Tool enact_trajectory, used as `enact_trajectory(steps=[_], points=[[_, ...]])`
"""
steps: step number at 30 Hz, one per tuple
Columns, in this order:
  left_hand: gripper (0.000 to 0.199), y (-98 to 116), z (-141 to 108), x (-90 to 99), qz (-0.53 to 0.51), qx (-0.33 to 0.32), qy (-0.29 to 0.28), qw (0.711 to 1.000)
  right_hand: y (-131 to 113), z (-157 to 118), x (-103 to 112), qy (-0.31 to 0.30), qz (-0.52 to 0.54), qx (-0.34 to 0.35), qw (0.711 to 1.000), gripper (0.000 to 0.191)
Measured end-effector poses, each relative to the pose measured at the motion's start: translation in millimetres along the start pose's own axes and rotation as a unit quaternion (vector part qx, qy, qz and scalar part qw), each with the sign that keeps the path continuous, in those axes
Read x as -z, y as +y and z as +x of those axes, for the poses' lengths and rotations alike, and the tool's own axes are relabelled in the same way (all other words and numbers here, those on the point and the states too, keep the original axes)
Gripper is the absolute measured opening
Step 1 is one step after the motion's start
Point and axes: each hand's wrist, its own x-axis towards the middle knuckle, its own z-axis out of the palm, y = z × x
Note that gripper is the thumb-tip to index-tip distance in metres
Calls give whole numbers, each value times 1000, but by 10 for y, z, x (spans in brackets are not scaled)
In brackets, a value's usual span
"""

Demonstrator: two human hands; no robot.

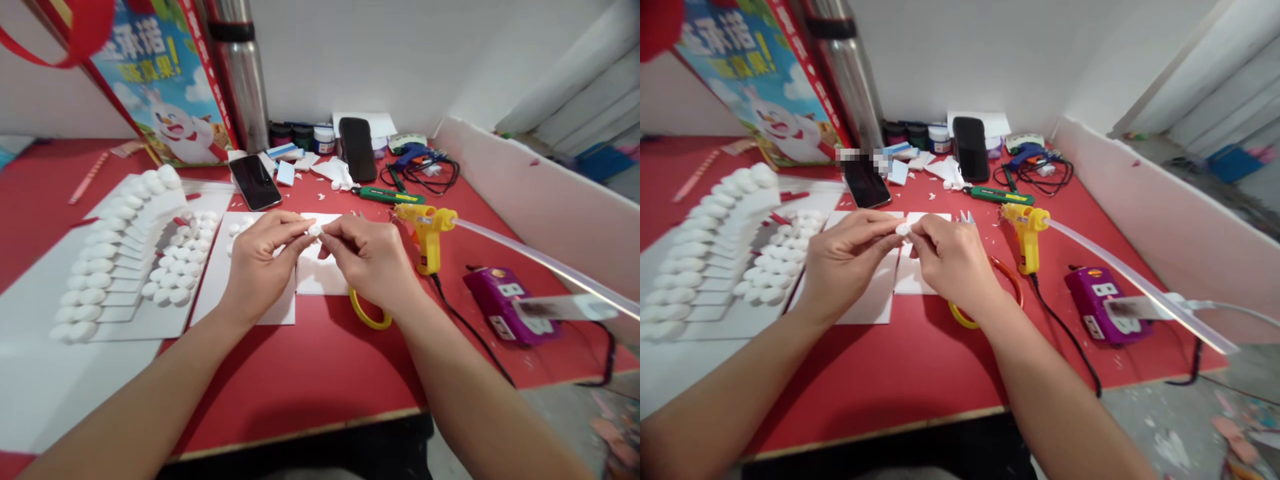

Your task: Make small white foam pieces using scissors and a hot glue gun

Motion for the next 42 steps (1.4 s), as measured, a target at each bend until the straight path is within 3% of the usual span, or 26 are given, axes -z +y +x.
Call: enact_trajectory(steps=[4,10,13,18,23,29,31,33,38,42], points=[[18,-23,42,49,-74,61,-41,995,17,11,34,-30,-21,2,999,18],[20,-59,61,83,-36,8,-80,996,20,1,-7,-34,-45,-11,998,21],[19,-80,53,78,-33,13,-100,994,20,2,-34,-23,-38,-39,998,21],[19,-102,19,3,-110,105,-73,986,18,-10,-59,8,-42,-42,998,14],[25,-89,18,-82,-243,216,-47,944,34,-25,-84,10,-70,-4,997,9],[26,-71,40,-74,-310,245,-58,917,25,-31,-88,0,-34,0,999,7],[24,-86,56,-54,-354,268,-61,894,6,-29,-81,-3,26,-18,999,4],[21,-100,75,-30,-423,305,-66,851,-19,-19,-64,5,117,-47,992,7],[21,-88,96,25,-572,356,-92,733,-61,31,-4,116,243,-103,958,8],[22,-87,90,33,-614,359,-101,696,-63,41,-1,134,266,-96,950,8]])
